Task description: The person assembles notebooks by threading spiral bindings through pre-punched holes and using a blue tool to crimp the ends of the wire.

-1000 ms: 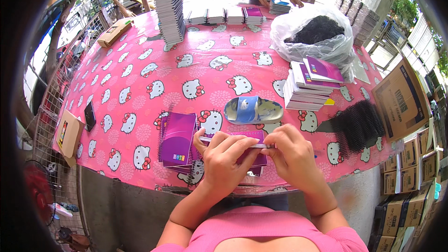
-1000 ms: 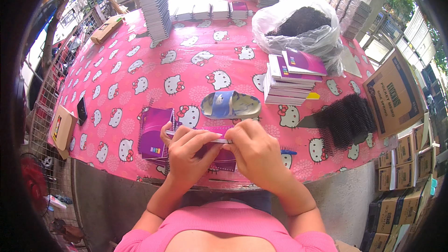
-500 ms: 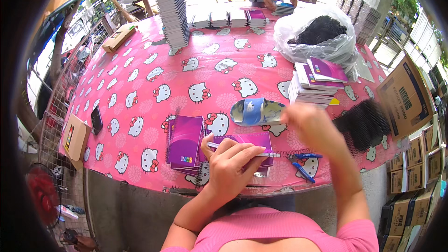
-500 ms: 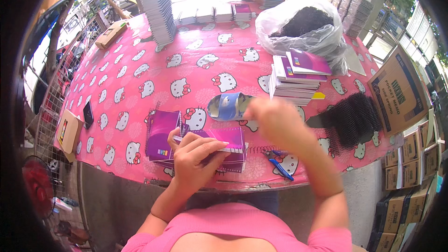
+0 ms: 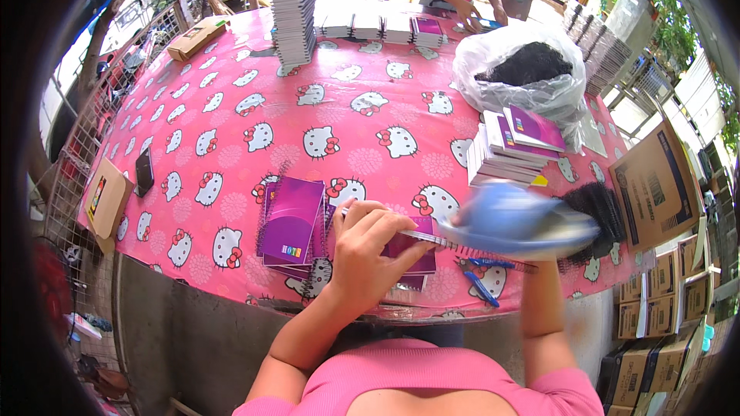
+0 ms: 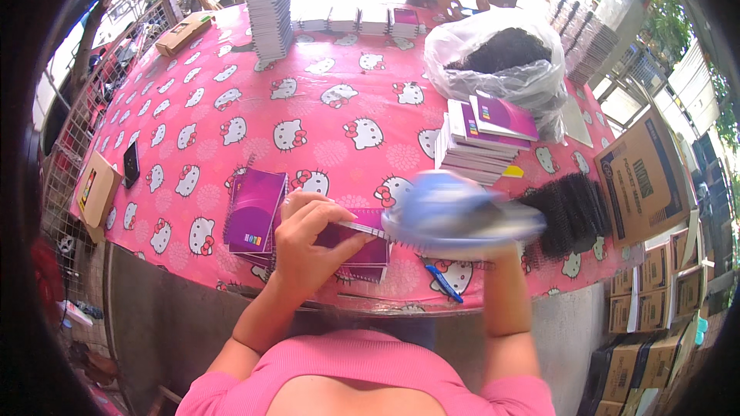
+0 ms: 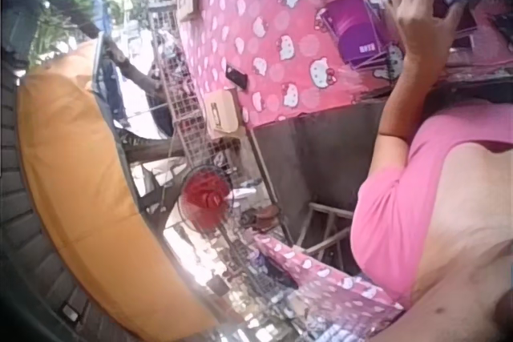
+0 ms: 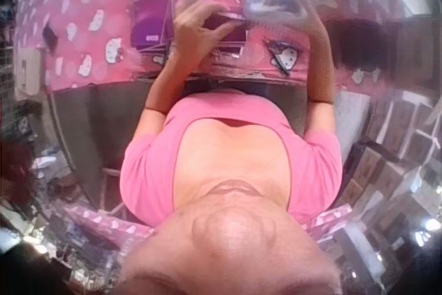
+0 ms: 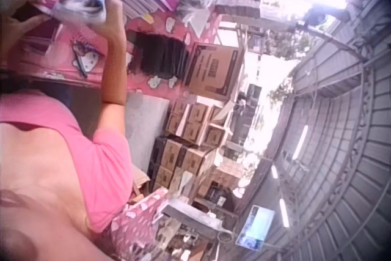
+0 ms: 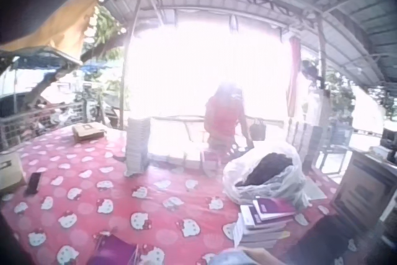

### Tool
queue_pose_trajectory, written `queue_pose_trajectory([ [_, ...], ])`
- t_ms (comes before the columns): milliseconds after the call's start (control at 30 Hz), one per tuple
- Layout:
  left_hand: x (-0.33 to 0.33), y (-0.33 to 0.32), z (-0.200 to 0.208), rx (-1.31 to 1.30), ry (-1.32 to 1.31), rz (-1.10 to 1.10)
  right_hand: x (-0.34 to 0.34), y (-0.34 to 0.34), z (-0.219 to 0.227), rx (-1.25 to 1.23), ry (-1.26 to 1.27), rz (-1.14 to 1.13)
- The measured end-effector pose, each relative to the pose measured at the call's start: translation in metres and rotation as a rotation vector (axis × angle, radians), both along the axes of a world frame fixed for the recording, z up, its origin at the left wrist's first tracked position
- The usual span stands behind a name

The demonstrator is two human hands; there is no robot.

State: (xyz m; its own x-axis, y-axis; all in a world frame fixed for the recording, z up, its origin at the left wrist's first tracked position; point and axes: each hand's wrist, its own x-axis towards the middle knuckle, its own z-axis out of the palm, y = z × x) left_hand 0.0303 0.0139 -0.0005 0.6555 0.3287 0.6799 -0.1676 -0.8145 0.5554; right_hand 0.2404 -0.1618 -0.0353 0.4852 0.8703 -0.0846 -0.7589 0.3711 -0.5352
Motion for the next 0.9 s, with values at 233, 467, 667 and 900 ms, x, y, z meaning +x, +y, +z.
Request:
queue_pose_trajectory([
  [233,0.000,-0.001,0.005,-0.088,0.024,0.040,-0.001,0.005,0.027,-0.332,-0.935,0.111],
  [467,-0.005,0.005,0.002,-0.057,0.025,-0.020,0.001,0.023,0.015,-0.578,-1.358,-0.059],
  [667,-0.001,0.005,0.007,-0.044,0.034,-0.039,0.004,0.011,0.006,-0.824,-1.915,-0.224],
  [900,0.000,0.008,0.008,-0.061,0.077,-0.067,-0.066,0.020,0.082,-0.537,-1.959,-0.067],
])
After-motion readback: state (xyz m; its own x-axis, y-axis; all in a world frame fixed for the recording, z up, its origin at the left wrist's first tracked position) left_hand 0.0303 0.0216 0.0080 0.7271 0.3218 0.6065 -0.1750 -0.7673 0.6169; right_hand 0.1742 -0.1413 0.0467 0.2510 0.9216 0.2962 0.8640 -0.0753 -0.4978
